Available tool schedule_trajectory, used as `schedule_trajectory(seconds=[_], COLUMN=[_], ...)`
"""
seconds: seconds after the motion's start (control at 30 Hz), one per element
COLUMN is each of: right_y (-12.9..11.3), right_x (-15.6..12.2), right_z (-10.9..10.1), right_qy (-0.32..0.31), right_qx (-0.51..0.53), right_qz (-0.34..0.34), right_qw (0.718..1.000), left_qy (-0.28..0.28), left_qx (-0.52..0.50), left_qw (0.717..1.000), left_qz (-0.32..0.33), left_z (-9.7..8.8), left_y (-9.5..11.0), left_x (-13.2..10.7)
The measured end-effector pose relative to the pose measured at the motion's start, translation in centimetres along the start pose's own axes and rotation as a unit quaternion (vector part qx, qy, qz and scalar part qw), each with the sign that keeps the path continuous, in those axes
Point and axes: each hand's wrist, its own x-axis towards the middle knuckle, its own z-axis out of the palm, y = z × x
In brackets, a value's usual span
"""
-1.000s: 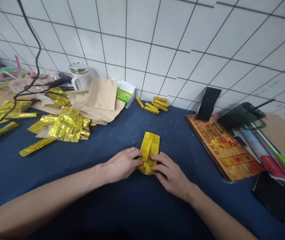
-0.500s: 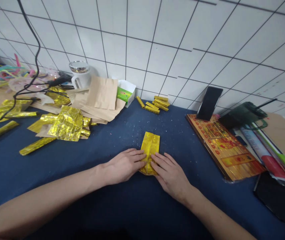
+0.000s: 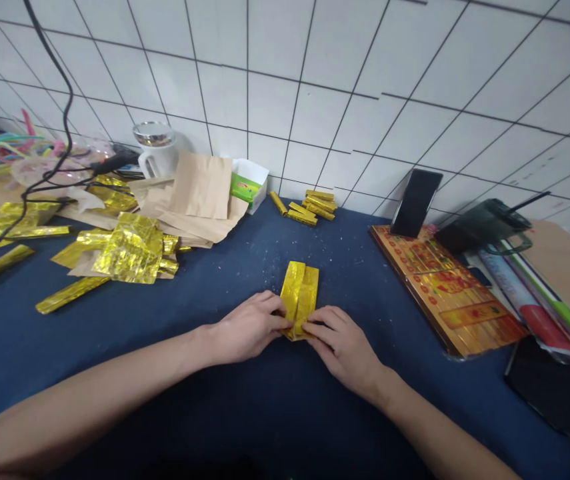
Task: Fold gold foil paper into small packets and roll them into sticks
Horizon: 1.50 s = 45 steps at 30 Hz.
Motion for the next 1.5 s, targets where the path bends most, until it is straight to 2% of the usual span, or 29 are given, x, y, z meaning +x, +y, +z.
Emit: schedule_trajectory(seconds=[0.1,0.23,0.37,0.57,0.73,0.93,1.5], right_y=[0.1,0.1,0.3,0.5,0.6,0.6,0.9], right_x=[0.0,0.1,0.3,0.4,0.5,0.8,1.2], right_z=[0.0,0.3,0.6,0.9,1.0,1.2,1.3], right_qy=[0.014,0.016,0.022,0.027,0.021,0.021,0.0], right_qx=[0.039,0.02,0.011,0.0,-0.026,-0.053,-0.061], right_qz=[0.036,0.078,0.089,0.121,0.119,0.124,0.155], right_qw=[0.998,0.997,0.996,0.992,0.992,0.991,0.986], left_qy=[0.001,0.013,0.021,0.014,0.008,-0.005,0.01], left_qx=[-0.037,-0.058,-0.063,-0.047,-0.001,0.078,0.161], left_qw=[0.999,0.996,0.992,0.99,0.988,0.986,0.979], left_qz=[-0.027,-0.072,-0.106,-0.133,-0.155,-0.146,-0.127], left_z=[-0.4,-0.6,-0.5,0.0,0.0,0.2,1.3], left_y=[0.0,-0.1,-0.2,-0.4,-0.3,-0.3,0.0], left_x=[0.5,1.1,1.5,2.1,2.2,2.5,2.2])
